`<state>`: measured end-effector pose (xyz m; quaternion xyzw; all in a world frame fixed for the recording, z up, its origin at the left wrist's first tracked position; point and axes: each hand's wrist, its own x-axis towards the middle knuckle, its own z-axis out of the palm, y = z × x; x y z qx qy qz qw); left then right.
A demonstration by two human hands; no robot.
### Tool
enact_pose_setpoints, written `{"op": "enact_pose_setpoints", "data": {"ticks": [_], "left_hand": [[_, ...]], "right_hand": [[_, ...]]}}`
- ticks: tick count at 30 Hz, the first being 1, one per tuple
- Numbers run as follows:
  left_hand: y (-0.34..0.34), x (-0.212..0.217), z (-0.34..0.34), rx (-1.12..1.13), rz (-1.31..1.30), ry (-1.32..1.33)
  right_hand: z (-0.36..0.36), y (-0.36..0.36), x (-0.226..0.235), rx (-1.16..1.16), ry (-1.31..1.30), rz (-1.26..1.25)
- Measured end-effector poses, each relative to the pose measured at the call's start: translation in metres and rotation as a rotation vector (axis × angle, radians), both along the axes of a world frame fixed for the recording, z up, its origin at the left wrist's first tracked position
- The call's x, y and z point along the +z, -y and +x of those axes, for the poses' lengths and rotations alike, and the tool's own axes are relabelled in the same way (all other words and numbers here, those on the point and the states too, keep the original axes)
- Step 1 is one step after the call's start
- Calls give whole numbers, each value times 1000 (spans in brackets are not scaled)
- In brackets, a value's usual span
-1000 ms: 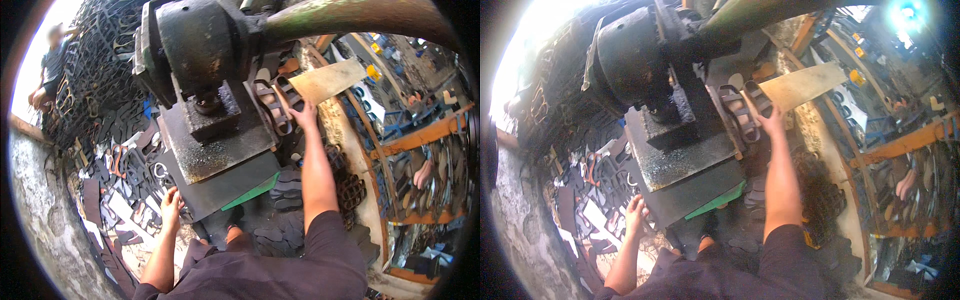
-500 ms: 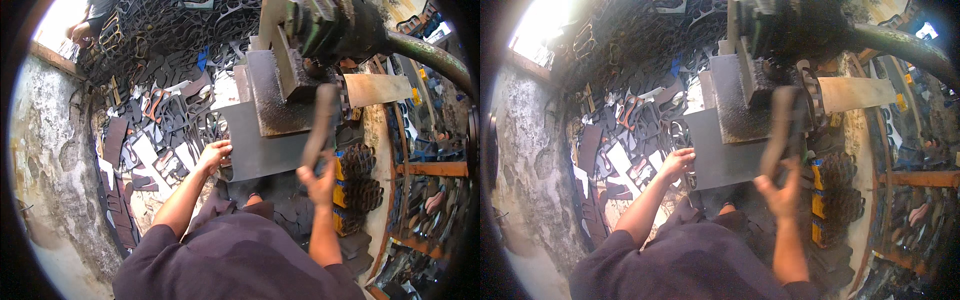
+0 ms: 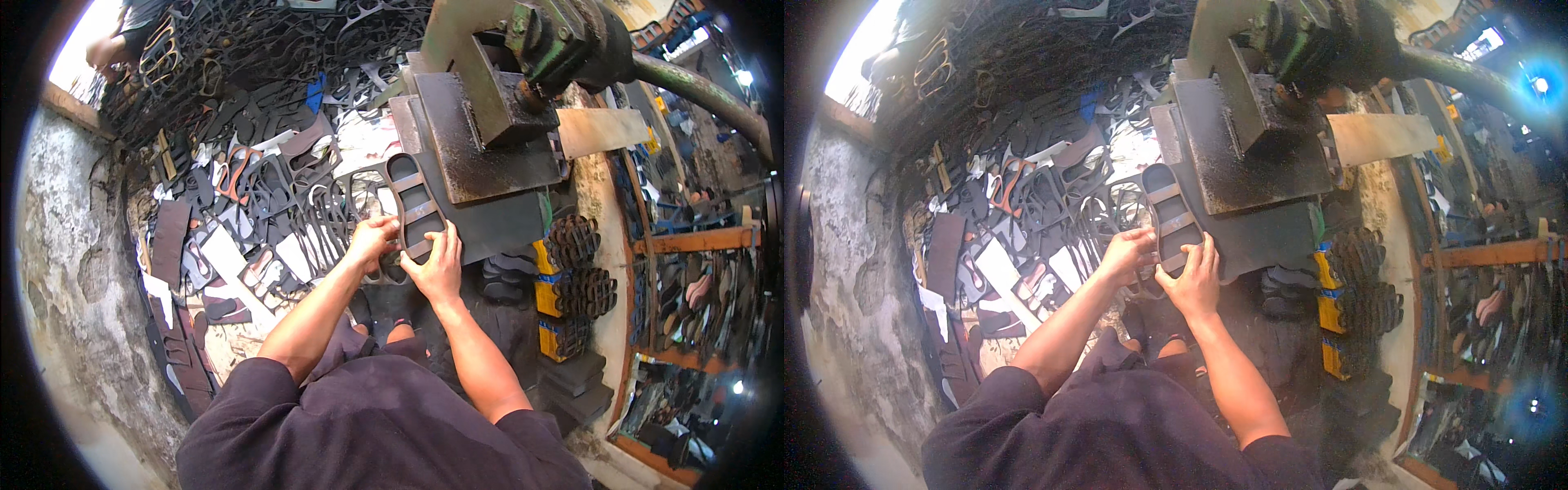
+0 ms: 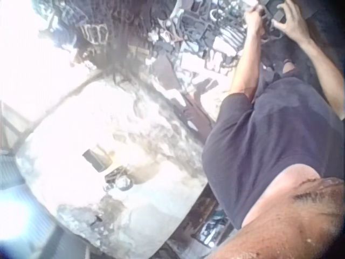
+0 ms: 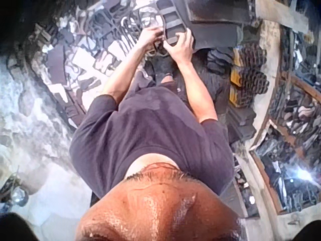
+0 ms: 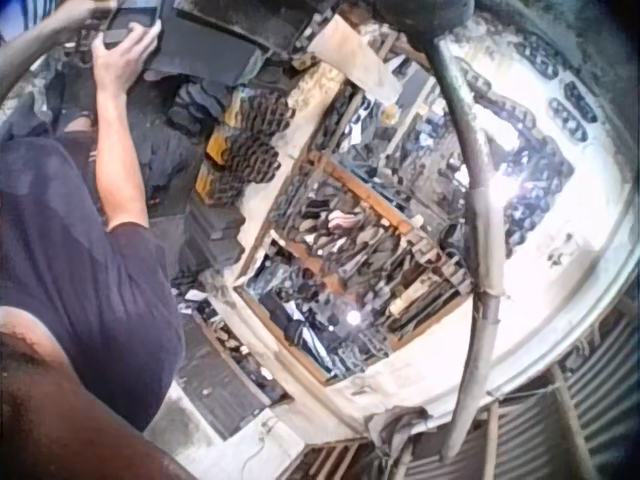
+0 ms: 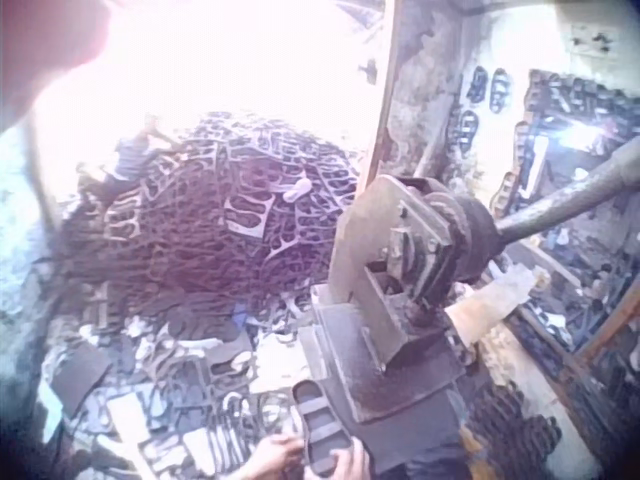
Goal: The person operates a manual press to cut sandal straps from rubber sheets, then stacks the finished soles on the floor. The process involves feeding material into the press, pressing down to cut, and removing the cut pieces.
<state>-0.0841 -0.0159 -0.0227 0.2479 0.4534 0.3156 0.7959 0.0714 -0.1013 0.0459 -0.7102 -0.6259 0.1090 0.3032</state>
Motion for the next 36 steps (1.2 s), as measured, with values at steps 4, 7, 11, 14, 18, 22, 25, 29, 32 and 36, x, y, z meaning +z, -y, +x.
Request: {"op": "enact_pose_setpoints", "data": {"ticks": [4,7,11,14,18,22,25,29,32,36], "left_hand": [[-6,15,9,-53,36,-62],[-18,12,41,-24,82,-25],[-44,20,93,-117,67,-50],[-76,35,92,-24,453,-387],[-163,-6,69,-155,994,-518],[-170,10,69,-401,705,-296],[-166,20,70,-368,696,-295],[-170,8,65,-328,719,-358],[-169,16,68,-373,720,-382],[-157,38,70,-339,670,-415]], "right_hand": [[9,4,3,-38,-12,-42],[42,24,10,-101,-112,-69],[98,32,-21,-178,1,-35],[116,35,-24,-161,69,-38],[111,29,-20,-104,58,-8],[116,31,-20,-143,11,-51],[120,31,-18,-152,7,-48],[122,31,-18,-132,5,-26],[124,32,-20,-120,24,-11],[125,34,-17,-118,-21,-36]]}}
